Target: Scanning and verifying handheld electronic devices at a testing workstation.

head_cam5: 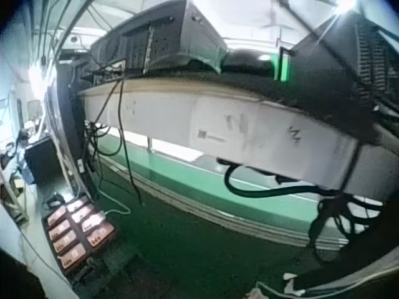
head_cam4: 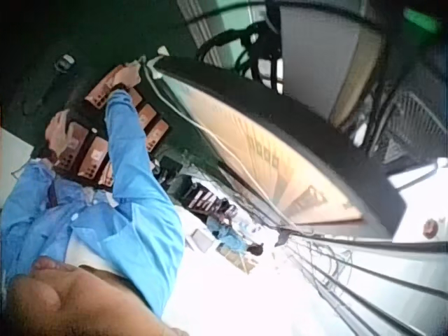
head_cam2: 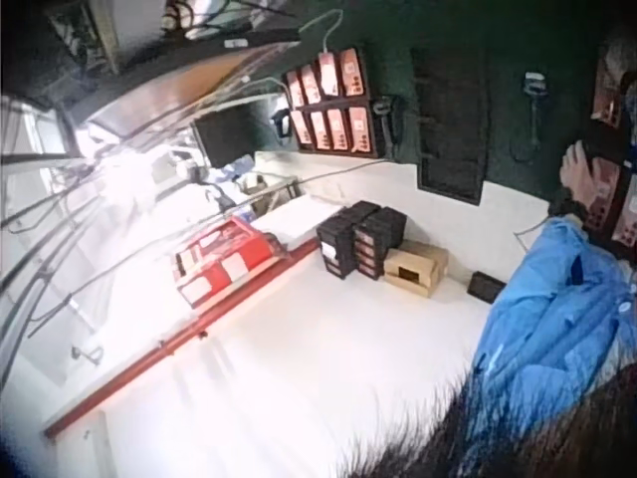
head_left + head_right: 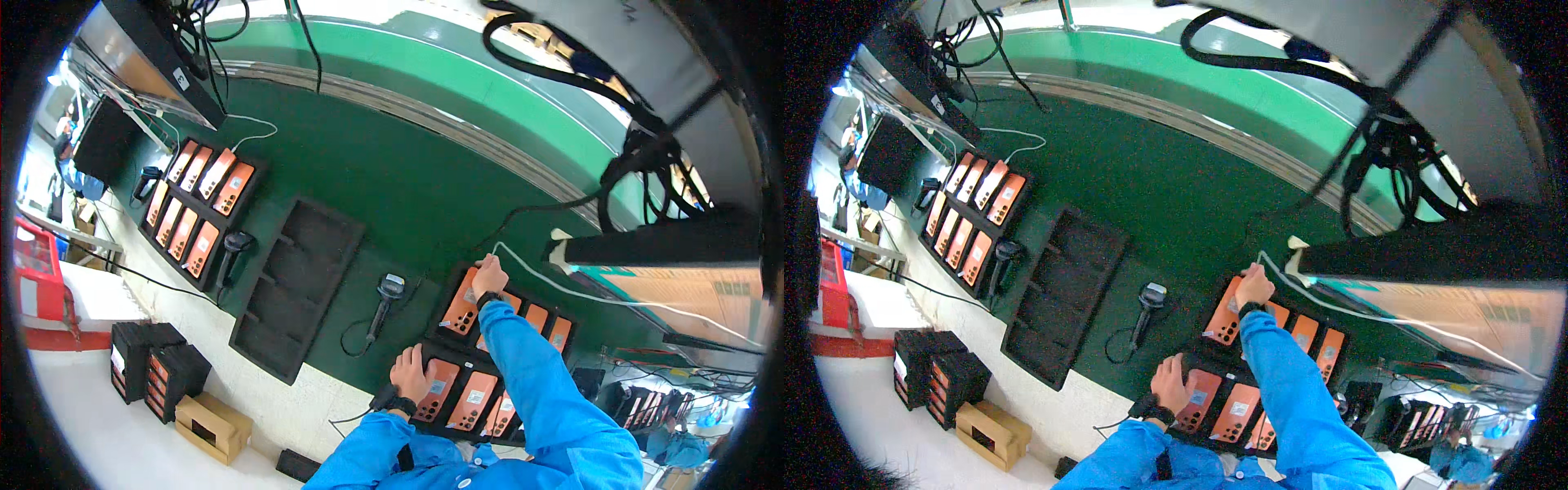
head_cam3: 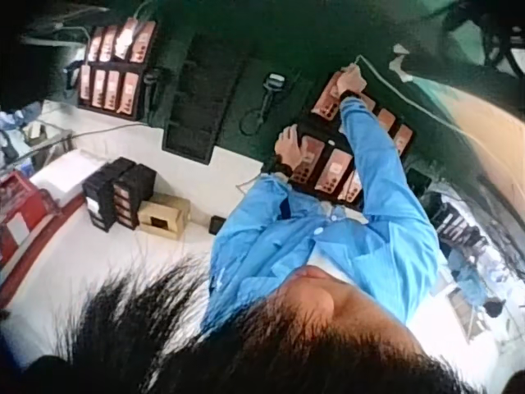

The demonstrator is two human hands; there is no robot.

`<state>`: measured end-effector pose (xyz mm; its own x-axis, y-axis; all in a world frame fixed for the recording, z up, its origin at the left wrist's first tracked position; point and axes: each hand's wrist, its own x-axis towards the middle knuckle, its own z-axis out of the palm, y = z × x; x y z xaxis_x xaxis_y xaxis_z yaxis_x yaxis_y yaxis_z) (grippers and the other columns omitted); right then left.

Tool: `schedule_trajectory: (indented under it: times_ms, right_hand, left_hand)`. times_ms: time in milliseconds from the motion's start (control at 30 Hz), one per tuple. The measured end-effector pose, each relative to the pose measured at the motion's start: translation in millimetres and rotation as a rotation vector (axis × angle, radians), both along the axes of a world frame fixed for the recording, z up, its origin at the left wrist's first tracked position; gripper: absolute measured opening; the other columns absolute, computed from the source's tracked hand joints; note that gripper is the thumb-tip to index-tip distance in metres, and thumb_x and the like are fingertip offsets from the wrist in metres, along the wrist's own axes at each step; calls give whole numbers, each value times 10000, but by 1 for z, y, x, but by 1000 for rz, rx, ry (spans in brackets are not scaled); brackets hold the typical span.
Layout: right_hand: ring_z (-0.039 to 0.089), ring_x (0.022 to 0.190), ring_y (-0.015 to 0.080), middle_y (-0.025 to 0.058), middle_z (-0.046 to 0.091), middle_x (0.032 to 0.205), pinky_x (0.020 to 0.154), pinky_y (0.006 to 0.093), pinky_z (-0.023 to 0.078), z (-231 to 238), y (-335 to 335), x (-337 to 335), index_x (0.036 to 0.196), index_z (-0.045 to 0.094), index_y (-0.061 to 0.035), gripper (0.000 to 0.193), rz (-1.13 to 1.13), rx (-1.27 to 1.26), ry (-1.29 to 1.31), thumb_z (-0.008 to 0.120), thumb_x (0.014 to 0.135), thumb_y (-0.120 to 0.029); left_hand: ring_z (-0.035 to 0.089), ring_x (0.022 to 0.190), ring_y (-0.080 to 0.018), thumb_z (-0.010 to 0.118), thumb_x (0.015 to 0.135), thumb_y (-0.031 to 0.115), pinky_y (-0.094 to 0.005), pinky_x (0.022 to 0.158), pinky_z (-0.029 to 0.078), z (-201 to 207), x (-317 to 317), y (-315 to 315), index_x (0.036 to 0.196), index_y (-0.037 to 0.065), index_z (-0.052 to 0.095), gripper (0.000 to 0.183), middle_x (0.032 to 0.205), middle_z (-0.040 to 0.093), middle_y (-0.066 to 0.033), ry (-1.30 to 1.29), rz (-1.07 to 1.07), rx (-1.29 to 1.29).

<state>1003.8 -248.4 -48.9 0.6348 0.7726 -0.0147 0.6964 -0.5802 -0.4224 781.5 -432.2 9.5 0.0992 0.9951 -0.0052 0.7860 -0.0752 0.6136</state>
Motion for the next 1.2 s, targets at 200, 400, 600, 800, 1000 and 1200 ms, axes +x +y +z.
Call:
schedule_trajectory:
  times_ms: [200,400,600,800,1000,1200]
  right_hand:
    - [495,1149,354,218,542,1194,918,431,403,37,-82,-34,1160,533,-3,334,713,362,148,381,958,-221]
    - [522,800,382,185,546,814,707,459,403,53,-143,57,859,538,-5,230,217,322,-38,467,911,-217]
    - [559,713,373,180,553,703,620,459,433,19,-184,90,744,482,-17,265,164,41,-54,622,753,-242]
    - [543,875,395,218,564,878,741,463,443,25,-182,75,872,544,15,417,163,-234,38,726,613,-256]
    - [528,629,371,170,499,644,561,457,407,6,-98,152,687,480,-28,271,204,164,-326,667,638,-219]
    - [538,638,300,128,536,697,599,372,435,25,-107,122,804,523,-8,125,178,457,-134,607,739,-74]
  left_hand:
    - [583,863,-311,626,751,300,-413,649,497,-13,-2,-8,1127,47,519,466,1018,568,-121,23,-17,-42]
    - [567,911,-353,590,786,275,-451,724,481,-3,6,-2,1113,46,511,407,1011,565,-158,3,33,-45]
    - [570,901,-340,591,780,291,-432,703,489,-11,4,-2,1118,48,514,424,1020,564,-147,-3,7,-8]
    - [572,887,-328,600,771,296,-421,684,490,-5,0,-4,1124,40,519,443,1018,563,-139,6,14,-45]
    - [577,865,-326,609,758,302,-427,668,493,-1,7,2,1121,37,527,456,1002,569,-135,12,36,-2]
    - [584,837,-324,619,744,313,-430,636,498,-8,3,-5,1103,42,531,459,978,572,-136,-10,36,50]
